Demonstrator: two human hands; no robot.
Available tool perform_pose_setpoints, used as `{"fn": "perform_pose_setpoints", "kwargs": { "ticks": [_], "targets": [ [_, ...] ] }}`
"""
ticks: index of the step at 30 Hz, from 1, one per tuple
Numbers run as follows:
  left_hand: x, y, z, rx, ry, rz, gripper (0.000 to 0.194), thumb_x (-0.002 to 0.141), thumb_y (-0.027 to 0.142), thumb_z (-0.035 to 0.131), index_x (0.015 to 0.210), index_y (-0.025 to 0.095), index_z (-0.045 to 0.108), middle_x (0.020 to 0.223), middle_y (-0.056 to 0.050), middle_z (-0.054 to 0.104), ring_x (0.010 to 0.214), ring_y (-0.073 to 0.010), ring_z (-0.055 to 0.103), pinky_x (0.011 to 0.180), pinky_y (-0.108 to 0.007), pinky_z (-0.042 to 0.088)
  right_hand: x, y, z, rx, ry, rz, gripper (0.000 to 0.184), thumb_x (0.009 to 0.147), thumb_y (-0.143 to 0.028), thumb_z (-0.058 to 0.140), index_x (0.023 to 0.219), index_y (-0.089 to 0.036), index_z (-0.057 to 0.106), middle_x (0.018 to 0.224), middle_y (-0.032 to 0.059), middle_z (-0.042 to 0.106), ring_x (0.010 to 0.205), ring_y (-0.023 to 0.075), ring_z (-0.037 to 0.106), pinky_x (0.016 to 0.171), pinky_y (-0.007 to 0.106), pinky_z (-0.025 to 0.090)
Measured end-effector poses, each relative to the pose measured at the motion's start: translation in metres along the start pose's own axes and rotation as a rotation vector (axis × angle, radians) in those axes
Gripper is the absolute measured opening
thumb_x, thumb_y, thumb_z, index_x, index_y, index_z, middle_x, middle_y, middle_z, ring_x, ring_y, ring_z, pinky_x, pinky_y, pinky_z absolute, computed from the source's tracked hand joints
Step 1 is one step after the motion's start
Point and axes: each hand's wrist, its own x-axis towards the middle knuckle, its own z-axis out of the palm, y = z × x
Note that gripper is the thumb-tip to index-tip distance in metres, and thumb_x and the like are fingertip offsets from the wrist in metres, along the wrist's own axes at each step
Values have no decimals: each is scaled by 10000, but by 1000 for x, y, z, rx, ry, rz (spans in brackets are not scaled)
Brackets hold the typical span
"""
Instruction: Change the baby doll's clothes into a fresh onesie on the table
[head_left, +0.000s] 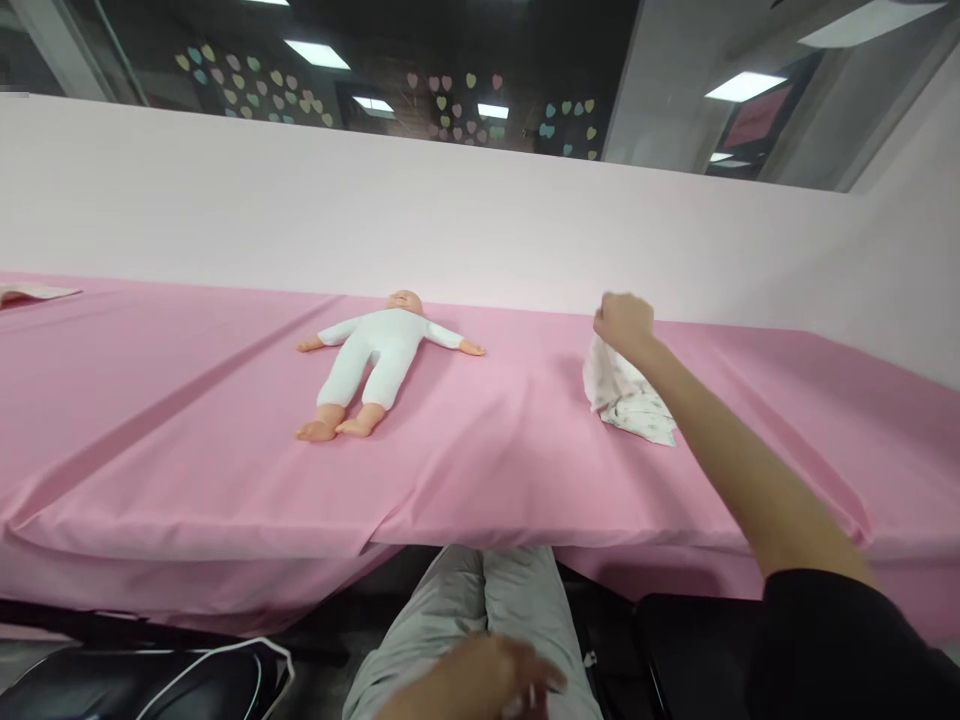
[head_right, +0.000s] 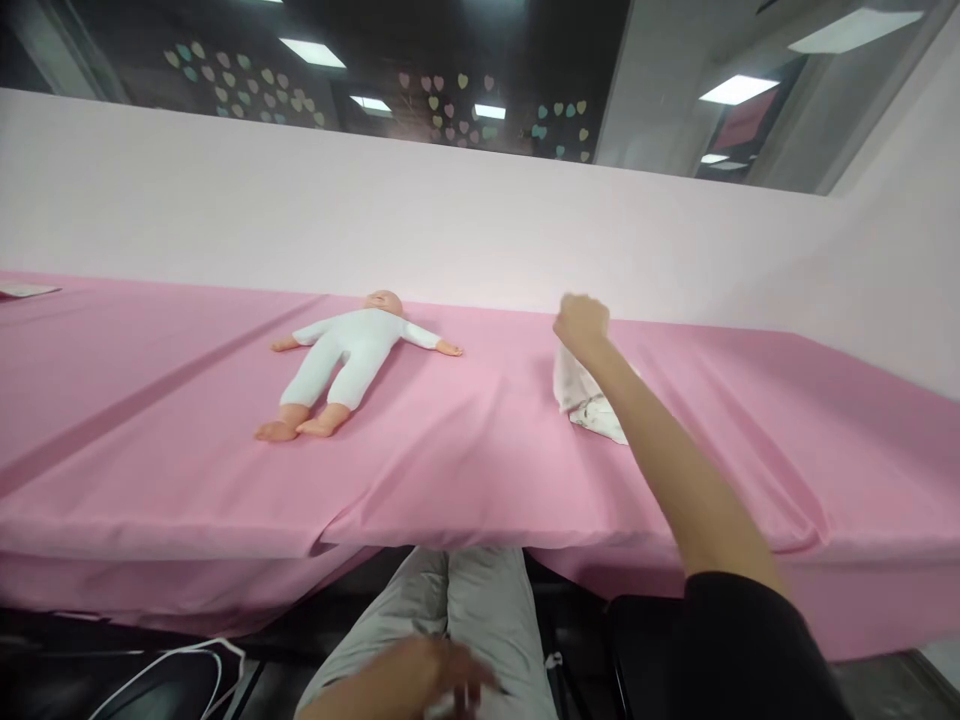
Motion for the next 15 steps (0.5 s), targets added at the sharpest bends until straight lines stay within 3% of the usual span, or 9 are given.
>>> {"fn": "perform_pose_setpoints", "kwargs": {
  "ticks": [2, 3, 5, 6, 8, 11, 13, 15],
  "targets": [
    [10, 5, -36, -22, 155, 9, 331, 883, 455, 414, 1121, 287, 570, 1091, -58, 621, 1070, -203, 555, 940, -369, 427, -5, -32, -47, 115, 195, -106, 260, 847, -200, 399, 984, -82, 586, 945, 196, 613, 928, 295, 576, 771, 391, 423],
    [16, 11, -58, -127, 383, 20, 361, 867, 460, 445, 1147, 260, 554, 1103, -79, 620, 1079, -221, 551, 959, -396, 414, -13, -48, -70, 191, 267, -147, 257, 853, -212, 389, 973, -92, 583, 920, 175, 617, 917, 285, 571, 777, 389, 417],
    [26, 28, -101, -455, 659, 160, 491, 836, 477, 487, 1272, 254, 445, 1230, -98, 559, 1139, -250, 519, 955, -430, 418, -41, -79, -108, 359, 334, -246, 240, 859, -226, 378, 945, -121, 576, 884, 122, 619, 886, 252, 566, 785, 372, 406],
    [31, 38, -122, -614, 716, 222, 524, 827, 502, 484, 1286, 257, 422, 1249, -102, 545, 1141, -264, 520, 918, -446, 444, -58, -93, -121, 444, 317, -322, 227, 862, -228, 376, 920, -133, 574, 871, 96, 615, 858, 229, 567, 781, 353, 400],
    [41, 56, -154, -827, 656, 266, 510, 820, 522, 475, 1226, 214, 472, 1150, -119, 594, 1055, -268, 574, 845, -436, 485, -91, -116, -133, 585, 185, -520, 227, 869, -235, 364, 851, -147, 572, 813, 57, 598, 802, 190, 566, 742, 308, 384],
    [58, 72, -179, -938, 592, 282, 284, 822, 416, 516, 964, 176, 572, 817, -49, 639, 818, -178, 632, 752, -296, 507, -124, -136, -119, 638, -92, -799, 170, 824, -209, 445, 696, -158, 545, 692, 34, 567, 709, 162, 536, 658, 278, 341],
    [68, 73, -184, -968, 628, 252, 96, 805, 271, 545, 790, 176, 544, 627, 14, 566, 643, -109, 595, 656, -210, 484, -130, -139, -104, 675, -185, -868, 161, 799, -186, 480, 645, -163, 522, 673, 33, 570, 663, 147, 509, 624, 277, 320],
    [74, 68, -187, -967, 611, 212, 94, 796, 219, 543, 719, 178, 507, 560, 38, 514, 556, -86, 547, 590, -184, 454, -126, -135, -95, 775, -226, -840, 158, 800, -198, 487, 653, -171, 537, 682, 26, 586, 638, 135, 506, 611, 274, 323]
  ]
}}
